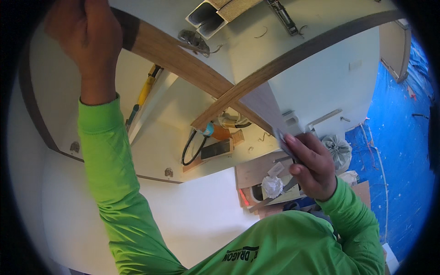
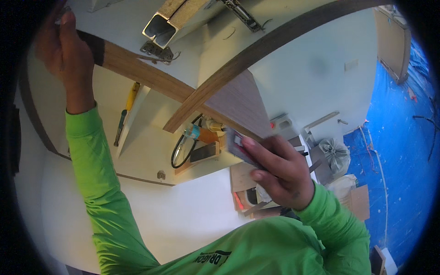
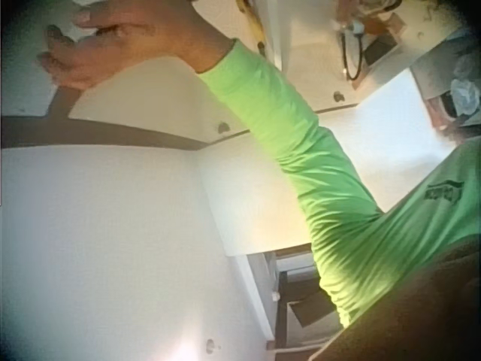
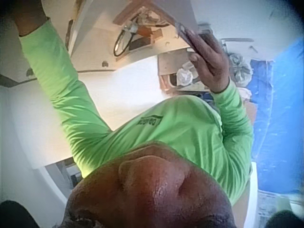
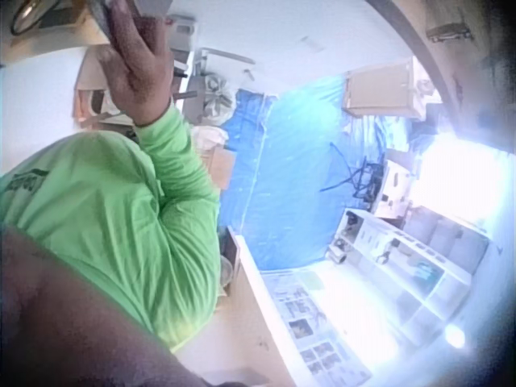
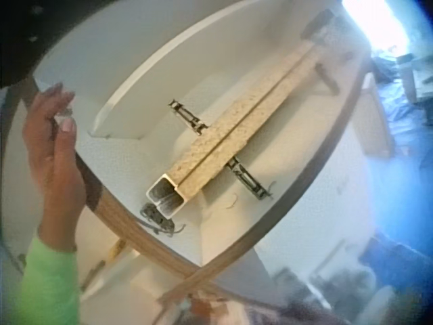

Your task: The person applies a strip of edge banding to the exposed edge of a cabinet door. They use a utility knife to trim the overhanging banding flush with the door surface, then smooth the edge with a sanding block.

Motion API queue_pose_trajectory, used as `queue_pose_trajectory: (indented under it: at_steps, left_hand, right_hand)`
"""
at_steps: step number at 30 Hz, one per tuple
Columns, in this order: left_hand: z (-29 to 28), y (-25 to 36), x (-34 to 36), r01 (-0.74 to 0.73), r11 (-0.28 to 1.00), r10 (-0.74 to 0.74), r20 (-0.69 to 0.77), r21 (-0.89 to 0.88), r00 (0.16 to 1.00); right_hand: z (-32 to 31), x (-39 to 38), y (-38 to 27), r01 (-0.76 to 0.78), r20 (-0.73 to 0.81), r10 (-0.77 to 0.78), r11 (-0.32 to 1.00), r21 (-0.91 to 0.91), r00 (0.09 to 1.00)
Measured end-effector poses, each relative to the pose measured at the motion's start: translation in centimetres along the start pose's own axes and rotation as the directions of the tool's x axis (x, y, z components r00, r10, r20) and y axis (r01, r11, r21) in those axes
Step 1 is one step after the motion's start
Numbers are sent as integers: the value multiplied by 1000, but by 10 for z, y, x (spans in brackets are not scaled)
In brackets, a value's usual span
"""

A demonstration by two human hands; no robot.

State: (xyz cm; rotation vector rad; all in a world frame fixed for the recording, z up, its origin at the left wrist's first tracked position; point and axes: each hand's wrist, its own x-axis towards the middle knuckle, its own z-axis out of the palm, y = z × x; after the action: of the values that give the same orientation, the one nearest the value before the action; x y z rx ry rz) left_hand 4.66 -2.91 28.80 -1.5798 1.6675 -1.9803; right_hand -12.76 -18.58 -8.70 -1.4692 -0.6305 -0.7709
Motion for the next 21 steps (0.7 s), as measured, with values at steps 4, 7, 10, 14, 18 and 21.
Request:
queue_pose_trajectory:
  at_steps: [4,7,10,14,18,21]
  left_hand:
    - [-2,-10,10,-61,992,66,44,-109,997]
    - [4,-5,9,-69,990,67,-19,-123,998]
    - [5,9,4,154,962,-164,-27,-225,986]
    - [4,2,4,98,950,-107,-13,-295,994]
    - [7,2,2,107,927,-122,-17,-360,992]
    - [5,0,-1,91,917,-108,-23,-387,994]
  right_hand:
    - [21,50,-2,70,-156,-68,998,6,985]
    - [29,70,-2,62,-178,-55,998,31,982]
    - [33,78,4,8,-140,-2,999,42,990]
    - [38,80,7,-33,-132,42,997,69,990]
    - [44,85,9,-13,-201,41,991,136,979]
    - [43,91,8,-14,-187,36,993,119,982]
